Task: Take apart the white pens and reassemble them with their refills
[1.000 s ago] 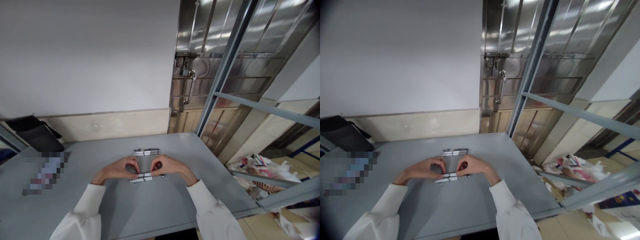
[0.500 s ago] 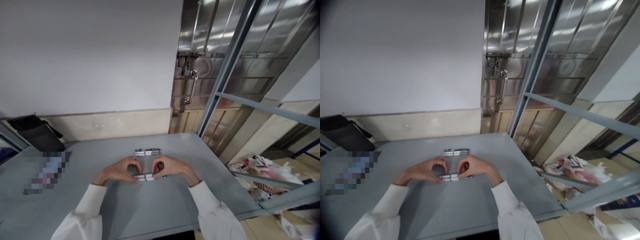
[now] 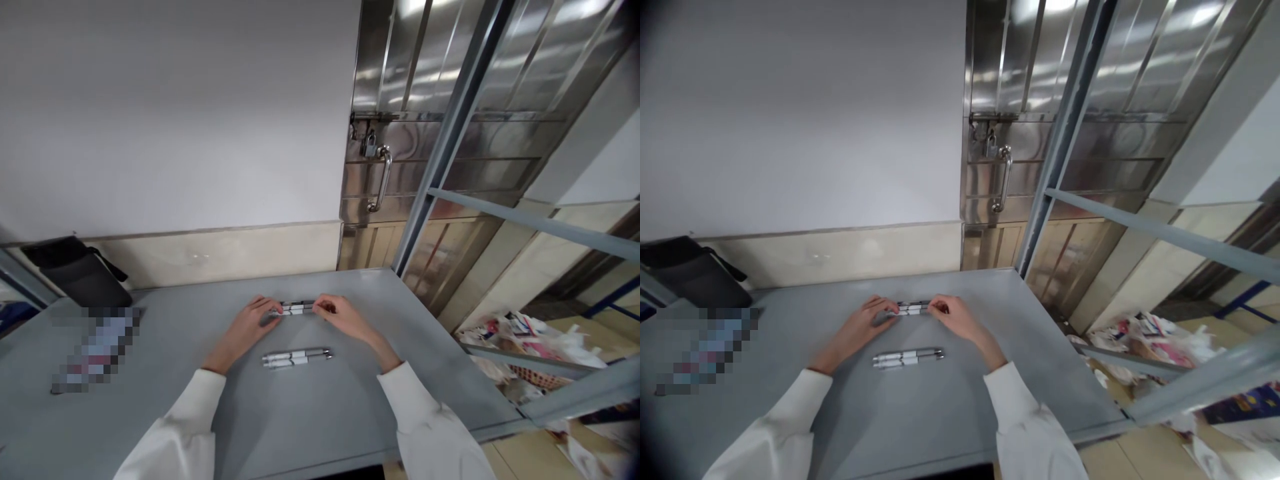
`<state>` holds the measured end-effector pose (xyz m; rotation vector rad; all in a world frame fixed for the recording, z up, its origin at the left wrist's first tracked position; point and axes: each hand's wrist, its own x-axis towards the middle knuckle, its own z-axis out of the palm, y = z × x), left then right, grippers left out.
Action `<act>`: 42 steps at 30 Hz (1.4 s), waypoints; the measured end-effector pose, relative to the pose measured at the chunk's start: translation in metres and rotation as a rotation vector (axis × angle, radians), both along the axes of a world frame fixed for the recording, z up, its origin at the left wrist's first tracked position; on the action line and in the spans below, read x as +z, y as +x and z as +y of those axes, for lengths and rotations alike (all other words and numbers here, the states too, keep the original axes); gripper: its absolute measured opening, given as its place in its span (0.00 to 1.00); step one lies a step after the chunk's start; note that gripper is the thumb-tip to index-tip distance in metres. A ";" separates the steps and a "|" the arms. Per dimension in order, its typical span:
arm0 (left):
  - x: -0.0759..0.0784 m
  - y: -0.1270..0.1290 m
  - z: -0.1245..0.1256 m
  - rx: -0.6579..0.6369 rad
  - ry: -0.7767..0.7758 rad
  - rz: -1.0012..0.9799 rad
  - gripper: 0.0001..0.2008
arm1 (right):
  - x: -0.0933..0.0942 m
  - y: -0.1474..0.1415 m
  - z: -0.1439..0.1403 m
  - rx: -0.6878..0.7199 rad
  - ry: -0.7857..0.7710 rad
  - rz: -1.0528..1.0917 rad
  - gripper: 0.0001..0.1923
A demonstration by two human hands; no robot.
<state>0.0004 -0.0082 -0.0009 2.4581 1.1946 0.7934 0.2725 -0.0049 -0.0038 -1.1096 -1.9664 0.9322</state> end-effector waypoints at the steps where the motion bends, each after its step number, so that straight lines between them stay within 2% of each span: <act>1: -0.001 0.000 0.000 -0.003 0.005 0.005 0.08 | -0.001 0.000 0.001 -0.008 0.003 0.003 0.15; 6: -0.002 -0.002 0.000 0.002 0.018 0.028 0.08 | -0.004 0.000 0.003 -0.018 0.015 0.003 0.14; 16: -0.010 -0.005 0.004 -0.007 -0.055 0.041 0.10 | 0.000 0.003 0.001 -0.080 0.059 -0.037 0.12; 23: 0.000 0.002 -0.002 0.001 -0.010 -0.022 0.11 | 0.003 0.000 -0.003 -0.060 0.246 -0.073 0.07; 28: 0.006 0.007 -0.008 0.071 -0.003 -0.129 0.13 | -0.002 -0.001 -0.001 -0.024 0.250 -0.092 0.08; 34: 0.005 0.015 -0.013 0.054 -0.130 -0.173 0.15 | -0.005 -0.002 0.003 -0.076 0.267 -0.127 0.09; 38: 0.005 0.019 -0.015 0.043 -0.126 -0.191 0.16 | -0.004 -0.006 0.002 -0.086 0.343 -0.160 0.09; 42: 0.005 0.021 -0.015 0.104 -0.106 -0.190 0.18 | -0.008 -0.014 0.000 -0.139 0.445 -0.234 0.09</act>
